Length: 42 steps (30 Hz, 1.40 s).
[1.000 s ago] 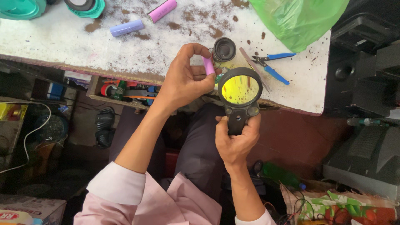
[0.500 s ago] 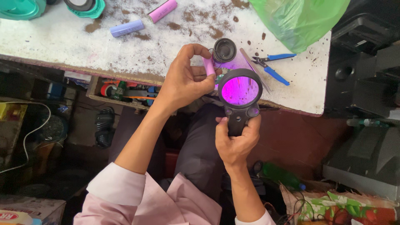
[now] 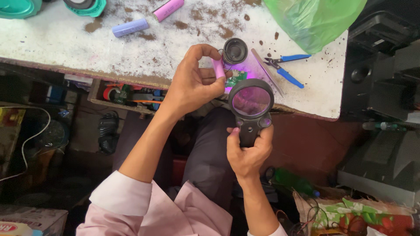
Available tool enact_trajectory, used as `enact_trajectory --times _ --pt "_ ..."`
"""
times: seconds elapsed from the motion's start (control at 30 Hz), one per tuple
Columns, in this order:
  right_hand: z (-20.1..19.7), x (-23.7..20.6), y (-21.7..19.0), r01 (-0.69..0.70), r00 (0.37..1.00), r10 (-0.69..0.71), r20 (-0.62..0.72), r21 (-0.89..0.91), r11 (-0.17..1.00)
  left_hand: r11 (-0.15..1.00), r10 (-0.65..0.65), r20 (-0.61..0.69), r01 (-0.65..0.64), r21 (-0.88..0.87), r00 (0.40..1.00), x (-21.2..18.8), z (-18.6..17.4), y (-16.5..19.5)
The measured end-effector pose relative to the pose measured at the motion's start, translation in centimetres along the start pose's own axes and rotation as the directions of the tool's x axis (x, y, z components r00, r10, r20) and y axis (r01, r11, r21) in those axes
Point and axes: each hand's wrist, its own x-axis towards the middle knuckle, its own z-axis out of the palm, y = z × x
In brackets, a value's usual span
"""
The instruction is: The person connects a pink cylindrical battery to a green circuit board, inspects the connection with a magnifying glass, then uses a soldering iron to attach wires to the board. The person also uses a small metal tool to adjust components on the circuit board.
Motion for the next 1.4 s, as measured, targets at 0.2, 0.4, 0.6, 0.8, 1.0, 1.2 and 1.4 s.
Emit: enact_trajectory --times 0.2,0.4,0.6,0.8,1.0,1.2,1.4 --pt "0.0 0.0 -0.4 0.003 1.0 -0.004 -0.01 -0.025 1.0 1.0 0.016 0.0 -0.016 0.01 1.0 0.0 0.1 -0.1" --pt "0.0 0.1 -0.5 0.004 1.0 -0.004 -0.008 -0.023 1.0 1.0 0.005 -0.005 -0.005 0.014 1.0 0.0 0.1 -0.1" --pt "-1.8 0.5 0.8 0.064 0.995 -0.074 -0.062 -0.159 0.985 1.0 0.005 -0.009 -0.005 0.002 1.0 0.0 -0.1 0.0" --pt "-10.0 6.7 3.9 0.072 0.941 -0.229 -0.251 -0.512 0.856 0.999 -0.007 -0.006 0.007 -0.032 1.0 -0.3 -0.3 0.2" --pt "-14.0 10.6 4.7 -0.15 0.974 0.038 -0.225 -0.506 0.849 0.998 -0.028 -0.006 0.028 -0.061 1.0 -0.4 -0.3 0.7" --pt "-12.4 12.3 3.8 -0.257 0.961 0.15 -0.233 -0.548 0.796 0.998 -0.05 -0.019 0.05 -0.04 0.999 -0.6 -0.6 0.9" --pt "-11.3 11.3 2.1 0.259 0.886 -0.461 -0.055 -0.766 0.589 0.996 -0.01 -0.022 0.008 -0.093 1.0 -0.6 -0.8 0.3"
